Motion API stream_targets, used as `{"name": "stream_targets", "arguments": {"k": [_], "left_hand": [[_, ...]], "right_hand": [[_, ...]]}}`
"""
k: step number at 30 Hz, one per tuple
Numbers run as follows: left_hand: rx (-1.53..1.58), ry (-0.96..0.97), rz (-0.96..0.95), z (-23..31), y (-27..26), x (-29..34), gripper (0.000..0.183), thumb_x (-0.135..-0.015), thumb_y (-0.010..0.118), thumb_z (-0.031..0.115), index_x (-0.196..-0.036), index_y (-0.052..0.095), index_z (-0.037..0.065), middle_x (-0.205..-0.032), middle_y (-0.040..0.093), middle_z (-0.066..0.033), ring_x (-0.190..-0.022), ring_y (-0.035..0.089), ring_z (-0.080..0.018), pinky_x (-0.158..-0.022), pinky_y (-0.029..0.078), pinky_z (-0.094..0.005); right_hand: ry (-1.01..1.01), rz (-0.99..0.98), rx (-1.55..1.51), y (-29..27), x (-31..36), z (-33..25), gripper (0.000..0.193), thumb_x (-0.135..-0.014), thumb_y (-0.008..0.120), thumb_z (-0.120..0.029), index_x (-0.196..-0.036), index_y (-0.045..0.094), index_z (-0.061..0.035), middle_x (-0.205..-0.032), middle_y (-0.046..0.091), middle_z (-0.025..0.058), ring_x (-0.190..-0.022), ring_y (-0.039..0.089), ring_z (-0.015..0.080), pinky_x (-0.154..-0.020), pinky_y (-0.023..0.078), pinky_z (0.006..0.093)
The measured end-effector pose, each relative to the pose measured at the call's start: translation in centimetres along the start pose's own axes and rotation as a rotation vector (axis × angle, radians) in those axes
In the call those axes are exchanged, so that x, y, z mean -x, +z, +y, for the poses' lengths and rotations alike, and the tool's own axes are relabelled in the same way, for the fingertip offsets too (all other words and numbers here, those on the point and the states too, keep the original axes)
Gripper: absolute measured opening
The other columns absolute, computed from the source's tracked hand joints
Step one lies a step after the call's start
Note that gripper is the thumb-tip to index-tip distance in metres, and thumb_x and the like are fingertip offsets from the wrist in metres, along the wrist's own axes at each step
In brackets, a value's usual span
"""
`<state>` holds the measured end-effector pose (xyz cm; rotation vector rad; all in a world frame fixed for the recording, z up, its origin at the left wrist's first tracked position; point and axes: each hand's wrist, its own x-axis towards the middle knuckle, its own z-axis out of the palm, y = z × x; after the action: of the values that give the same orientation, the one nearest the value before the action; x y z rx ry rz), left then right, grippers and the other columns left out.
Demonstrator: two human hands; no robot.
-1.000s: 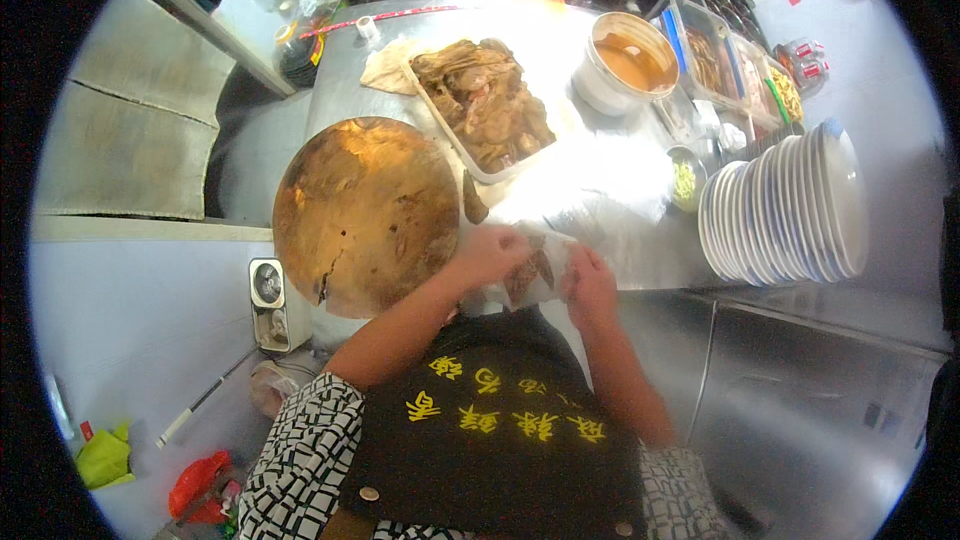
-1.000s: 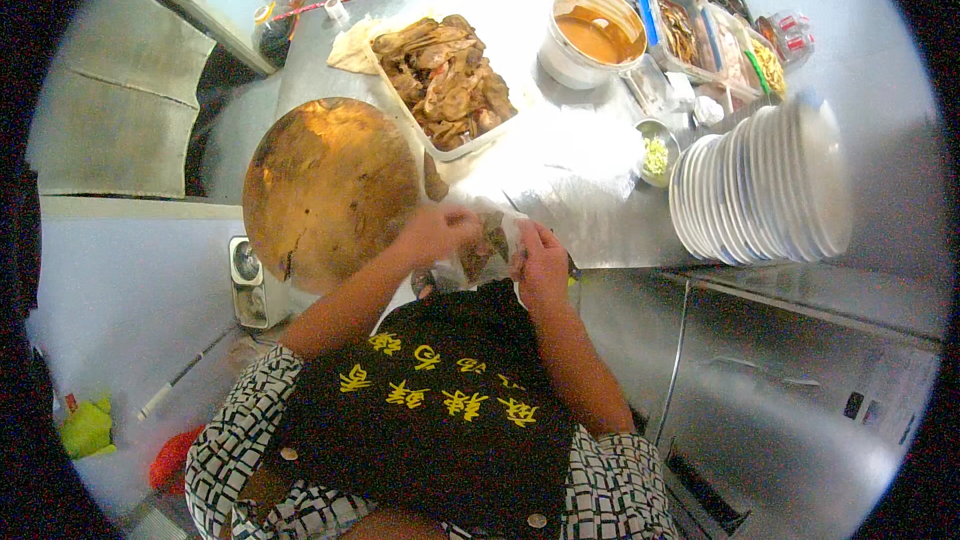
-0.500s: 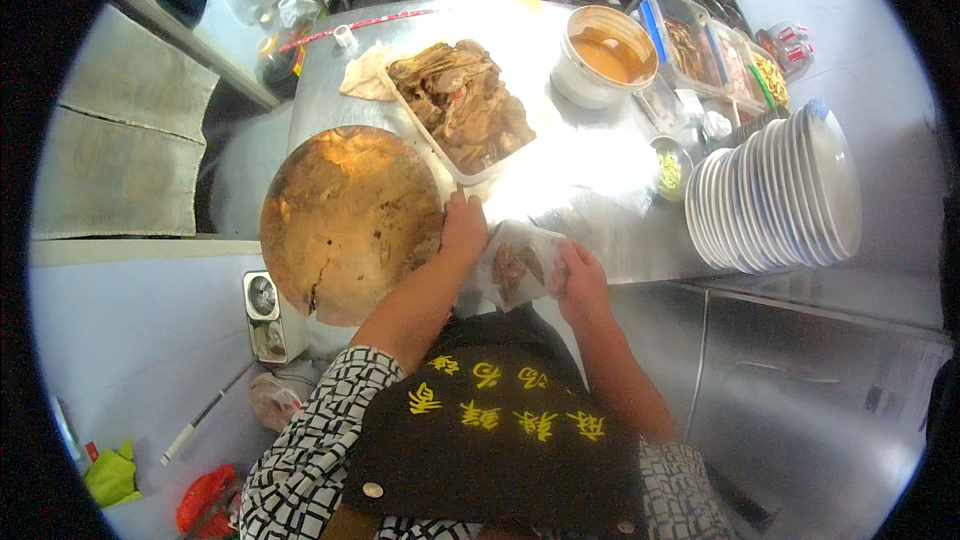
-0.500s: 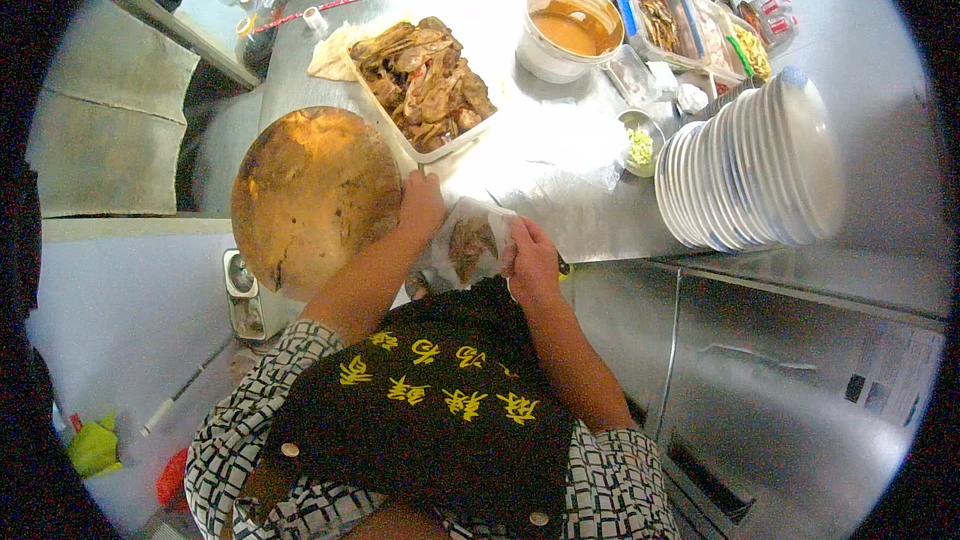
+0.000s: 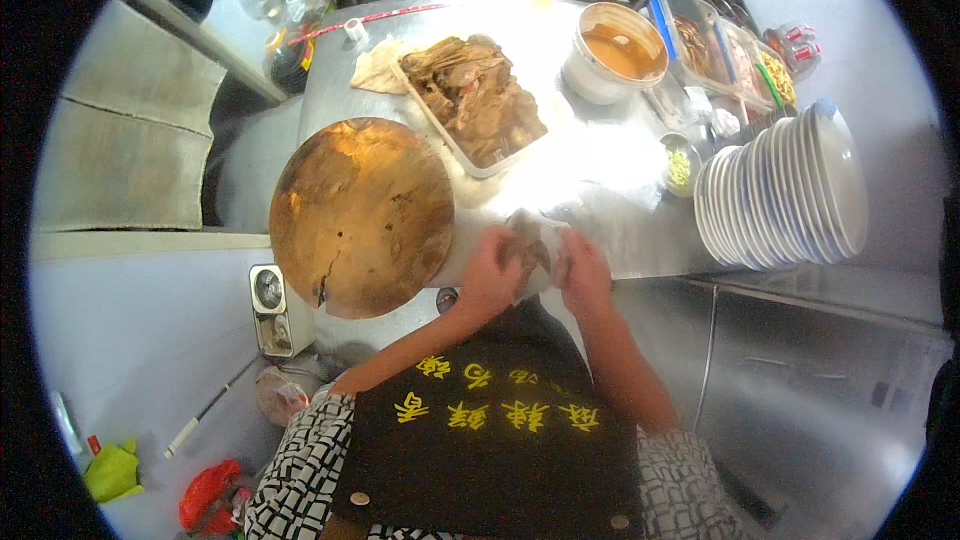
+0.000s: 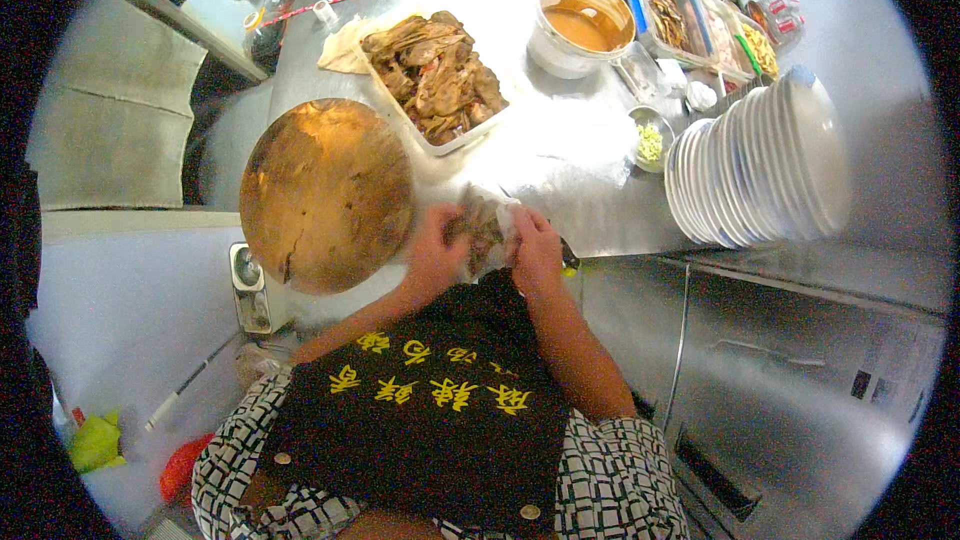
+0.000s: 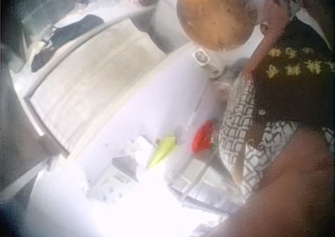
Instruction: The person retrieves cooked meat from a refrigerator, places it on a cutting board, and uses a cleaver to chop the meat into smaller pieces. The chopped meat is then transferred into a white tray. The person also handles a cutting board and a knife during the process.
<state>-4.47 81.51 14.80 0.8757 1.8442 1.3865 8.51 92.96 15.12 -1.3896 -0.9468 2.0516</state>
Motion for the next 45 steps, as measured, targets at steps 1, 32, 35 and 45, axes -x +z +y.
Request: {"name": "stream_targets", "arguments": {"k": [1, 32, 35, 45], "left_hand": [[-0.033, 0.036, -0.06, -0.5, 0.9, -0.2, 0.033, -0.084, 0.059, 0.011, -0.114, 0.05, 0.002, -0.109, 0.058, -0.0195, -0.101, 0.059, -0.0338, -0.091, 0.046, -0.0413], [-0.492, -0.186, 0.012, -2.7, 0.2, -1.8, 0.035, -0.078, 0.068, 0.031, -0.098, 0.064, 0.003, -0.095, 0.066, -0.0202, -0.09, 0.062, -0.0369, -0.08, 0.049, -0.045], [-0.625, -0.396, -0.244, -6.0, -1.9, -2.6, 0.041, -0.078, 0.067, 0.031, -0.101, 0.06, -0.001, -0.09, 0.065, -0.0224, -0.086, 0.062, -0.0377, -0.077, 0.049, -0.0439], [0.623, -0.333, -0.054, 1.3, -5.0, -0.5, 0.032, -0.088, 0.056, 0.007, -0.119, 0.052, 0.002, -0.107, 0.062, -0.0111, -0.095, 0.06, -0.0216, -0.084, 0.048, -0.0345]], "right_hand": [[-0.009, -0.001, -0.03, -0.1, 0.0, 0.1, 0.025, -0.094, 0.059, -0.023, -0.105, 0.063, -0.0007, -0.077, 0.057, 0.0006, -0.06, 0.05, 0.0091, -0.049, 0.04, 0.0226], [-0.024, 0.02, -0.076, -0.7, 0.4, -0.6, 0.02, -0.092, 0.062, -0.02, -0.102, 0.064, -0.0027, -0.072, 0.055, -0.0011, -0.055, 0.047, 0.008, -0.05, 0.038, 0.0232], [-0.042, 0.02, 0.048, -1.0, 0.6, -1.5, 0.024, -0.092, 0.061, -0.02, -0.108, 0.062, -0.0014, -0.075, 0.057, 0.0006, -0.06, 0.049, 0.0092, -0.053, 0.04, 0.0244], [-0.258, -0.106, 0.332, -1.7, 3.1, -4.7, 0.034, -0.09, 0.06, -0.014, -0.123, 0.059, -0.0058, -0.087, 0.062, 0.0054, -0.077, 0.056, 0.0133, -0.067, 0.045, 0.0254]]}}
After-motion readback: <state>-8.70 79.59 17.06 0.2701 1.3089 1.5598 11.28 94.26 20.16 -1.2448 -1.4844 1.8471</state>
